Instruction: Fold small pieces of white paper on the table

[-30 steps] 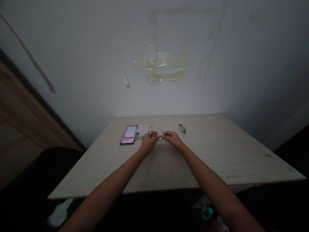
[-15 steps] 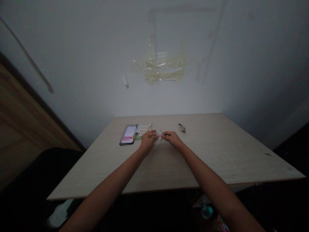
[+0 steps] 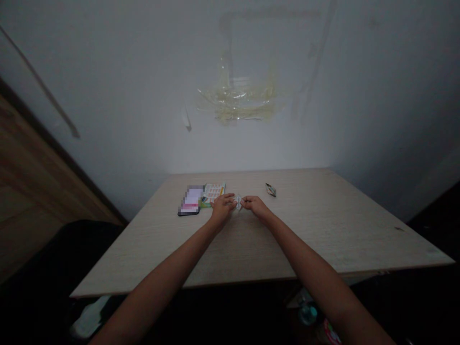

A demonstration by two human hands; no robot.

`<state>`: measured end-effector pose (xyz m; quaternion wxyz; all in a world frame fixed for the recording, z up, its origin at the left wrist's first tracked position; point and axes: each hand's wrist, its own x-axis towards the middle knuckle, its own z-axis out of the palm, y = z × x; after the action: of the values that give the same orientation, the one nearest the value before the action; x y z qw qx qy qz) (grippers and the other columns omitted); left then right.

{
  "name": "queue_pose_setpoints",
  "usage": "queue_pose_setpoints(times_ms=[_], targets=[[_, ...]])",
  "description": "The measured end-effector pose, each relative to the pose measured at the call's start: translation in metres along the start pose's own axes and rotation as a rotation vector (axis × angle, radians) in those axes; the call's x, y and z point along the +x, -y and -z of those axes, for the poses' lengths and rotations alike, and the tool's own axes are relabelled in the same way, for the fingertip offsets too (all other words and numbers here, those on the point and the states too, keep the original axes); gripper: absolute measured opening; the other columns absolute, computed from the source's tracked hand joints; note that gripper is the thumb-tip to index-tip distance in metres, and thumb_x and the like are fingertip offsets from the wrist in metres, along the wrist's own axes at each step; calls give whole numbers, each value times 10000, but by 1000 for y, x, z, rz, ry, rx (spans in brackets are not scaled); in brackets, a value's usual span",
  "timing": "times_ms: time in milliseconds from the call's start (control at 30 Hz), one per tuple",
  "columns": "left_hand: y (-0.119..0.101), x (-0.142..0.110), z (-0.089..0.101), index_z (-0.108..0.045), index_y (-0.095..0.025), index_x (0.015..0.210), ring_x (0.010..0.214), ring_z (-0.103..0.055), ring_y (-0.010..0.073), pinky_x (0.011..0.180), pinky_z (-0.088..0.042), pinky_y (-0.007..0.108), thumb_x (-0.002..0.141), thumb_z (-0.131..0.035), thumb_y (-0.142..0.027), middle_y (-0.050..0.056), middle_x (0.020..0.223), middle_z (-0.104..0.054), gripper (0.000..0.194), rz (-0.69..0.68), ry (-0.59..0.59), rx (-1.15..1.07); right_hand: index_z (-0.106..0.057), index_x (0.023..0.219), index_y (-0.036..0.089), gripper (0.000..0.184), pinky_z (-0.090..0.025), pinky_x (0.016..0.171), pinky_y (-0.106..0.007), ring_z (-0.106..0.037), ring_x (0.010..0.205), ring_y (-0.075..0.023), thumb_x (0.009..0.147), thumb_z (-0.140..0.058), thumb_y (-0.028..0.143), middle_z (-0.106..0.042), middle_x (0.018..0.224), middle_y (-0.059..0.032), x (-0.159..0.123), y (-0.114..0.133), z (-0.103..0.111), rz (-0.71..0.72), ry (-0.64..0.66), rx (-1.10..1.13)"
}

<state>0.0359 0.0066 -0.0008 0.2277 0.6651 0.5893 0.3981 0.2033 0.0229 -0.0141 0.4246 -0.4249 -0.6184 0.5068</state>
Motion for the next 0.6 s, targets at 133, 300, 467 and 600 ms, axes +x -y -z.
queue_pose_setpoints(times_ms=[133, 300, 467, 600], targets=[[-3, -1, 2, -742, -226, 697, 1336, -441, 327, 1134, -26, 715, 803, -685, -209, 39, 1295, -670, 122, 34, 2, -4, -671, 689, 171, 357, -363, 616, -264, -480, 594, -128, 631, -726, 519, -620, 623, 10, 1, -2, 1, -14, 6, 14], [-4, -1, 1, -742, -219, 695, 1327, -448, 330, 1121, -26, 735, 792, -683, -189, 46, 1300, -668, 118, 34, 3, -5, -670, 694, 169, 310, -362, 637, -266, -489, 606, -127, 651, -719, 471, -613, 631, 12, 0, -2, 1, -10, 14, 31], [-3, 0, -1, -747, -219, 700, 1311, -471, 328, 1124, -48, 734, 781, -679, -188, 59, 1286, -677, 110, 20, -21, -8, -665, 699, 166, 312, -371, 679, -278, -510, 640, -144, 635, -723, 466, -629, 659, 0, -1, 1, 1, -23, 8, 35], [-2, 0, -1, -741, -211, 687, 1305, -481, 334, 1115, -68, 745, 777, -671, -173, 69, 1276, -680, 120, 14, -22, -14, -672, 695, 162, 300, -371, 704, -280, -518, 658, -148, 623, -740, 445, -644, 673, -5, -3, 4, 1, -26, 18, 73]])
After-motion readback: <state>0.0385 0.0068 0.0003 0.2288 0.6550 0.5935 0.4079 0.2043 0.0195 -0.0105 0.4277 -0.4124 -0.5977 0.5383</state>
